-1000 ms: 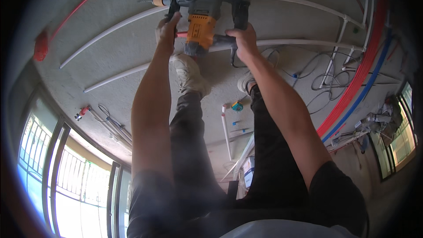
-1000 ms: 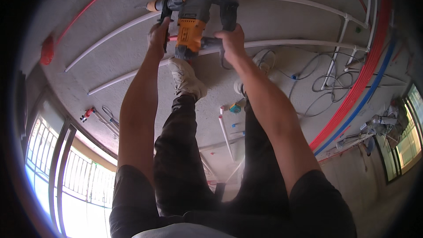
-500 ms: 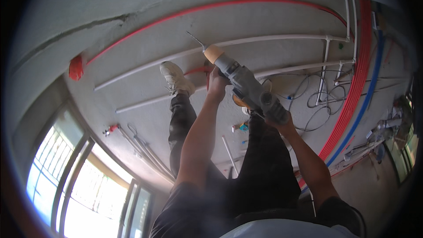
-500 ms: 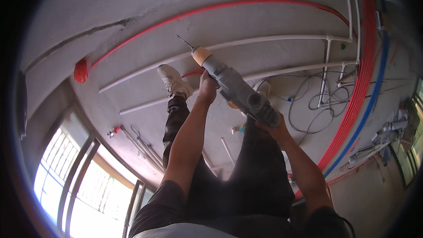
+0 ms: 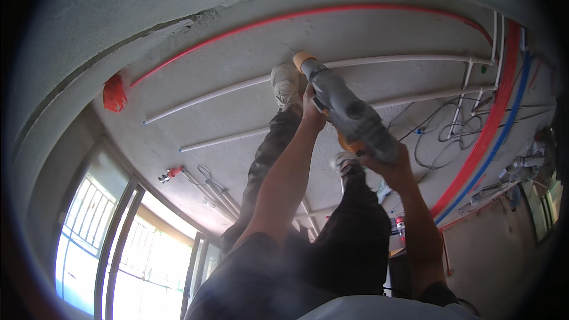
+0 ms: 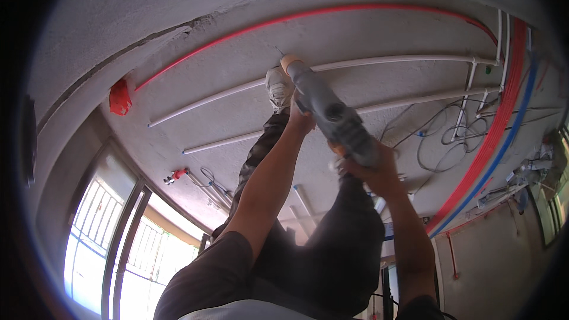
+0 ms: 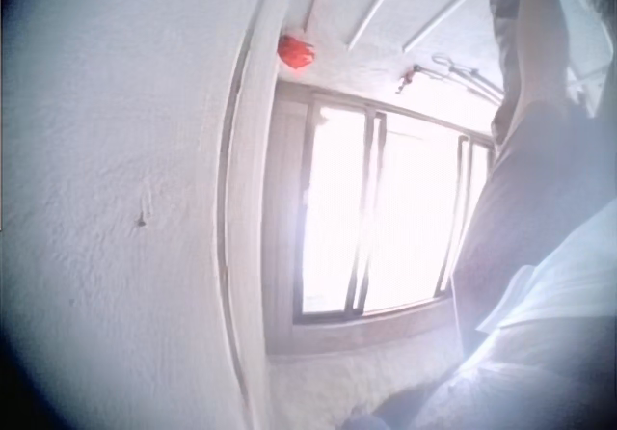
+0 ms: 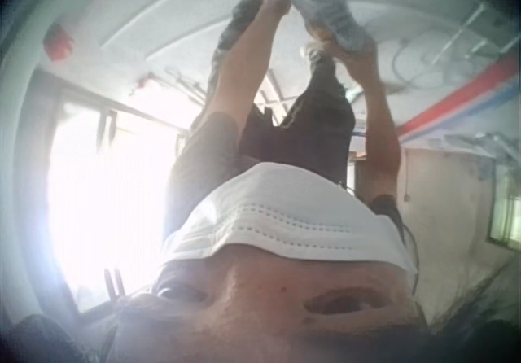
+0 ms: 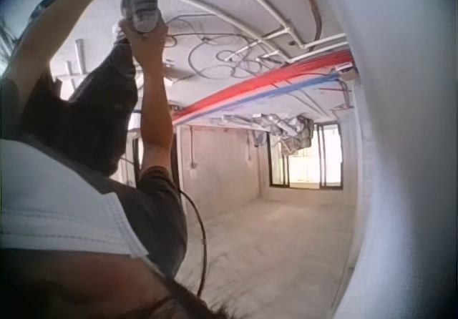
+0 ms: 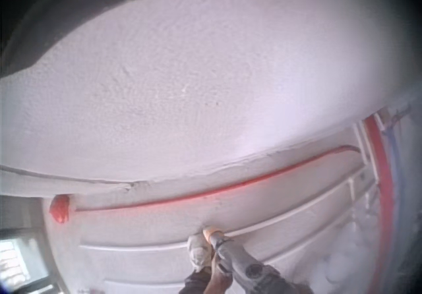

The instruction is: The person installs red and blue plastic pipes along a concrete ceiling. They use a hammer to secure clips, a rotary hammer drill to create holes, and pliers to cut pipe segments. The person repeatedly positions, drills, and fastens the pipes to the ceiling surface.

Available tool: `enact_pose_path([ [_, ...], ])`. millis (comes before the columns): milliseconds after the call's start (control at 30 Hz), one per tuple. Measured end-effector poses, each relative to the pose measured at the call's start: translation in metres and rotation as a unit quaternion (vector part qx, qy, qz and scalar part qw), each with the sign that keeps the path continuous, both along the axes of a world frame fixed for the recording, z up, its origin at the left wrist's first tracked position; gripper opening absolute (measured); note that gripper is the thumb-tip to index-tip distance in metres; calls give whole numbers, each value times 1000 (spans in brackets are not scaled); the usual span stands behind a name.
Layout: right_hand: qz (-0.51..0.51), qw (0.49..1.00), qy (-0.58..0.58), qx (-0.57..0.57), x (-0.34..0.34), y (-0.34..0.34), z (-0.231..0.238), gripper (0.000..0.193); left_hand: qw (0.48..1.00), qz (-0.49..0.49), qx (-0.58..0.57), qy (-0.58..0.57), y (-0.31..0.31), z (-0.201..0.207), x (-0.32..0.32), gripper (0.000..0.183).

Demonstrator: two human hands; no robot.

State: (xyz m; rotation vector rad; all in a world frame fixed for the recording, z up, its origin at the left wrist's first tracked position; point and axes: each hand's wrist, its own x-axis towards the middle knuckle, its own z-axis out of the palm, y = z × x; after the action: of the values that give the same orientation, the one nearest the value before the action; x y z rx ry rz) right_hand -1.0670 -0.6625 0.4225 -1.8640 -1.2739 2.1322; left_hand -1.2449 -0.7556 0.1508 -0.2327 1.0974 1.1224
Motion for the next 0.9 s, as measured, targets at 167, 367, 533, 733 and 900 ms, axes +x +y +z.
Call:
enact_pose_path([
  [167, 16, 998, -59, 4, -112, 23, 29, 42, 948, 165, -120, -243, -1, -16, -27, 54],
  [367, 13, 990, -131, 55, -161, 44, 19, 38, 983, 92, -122, -99, 39, -25, -49, 25],
  [533, -30, 985, -125, 116, -164, 54, -10, 37, 983, 104, -128, -85, 75, -25, -54, 20],
  [733, -50, 984, -134, 105, -160, 63, -29, 35, 985, 116, -65, -111, 104, -29, -57, 17],
  [900, -55, 982, -159, 86, -161, 69, -41, 32, 991, 83, -66, -75, 114, -36, -59, 9],
])
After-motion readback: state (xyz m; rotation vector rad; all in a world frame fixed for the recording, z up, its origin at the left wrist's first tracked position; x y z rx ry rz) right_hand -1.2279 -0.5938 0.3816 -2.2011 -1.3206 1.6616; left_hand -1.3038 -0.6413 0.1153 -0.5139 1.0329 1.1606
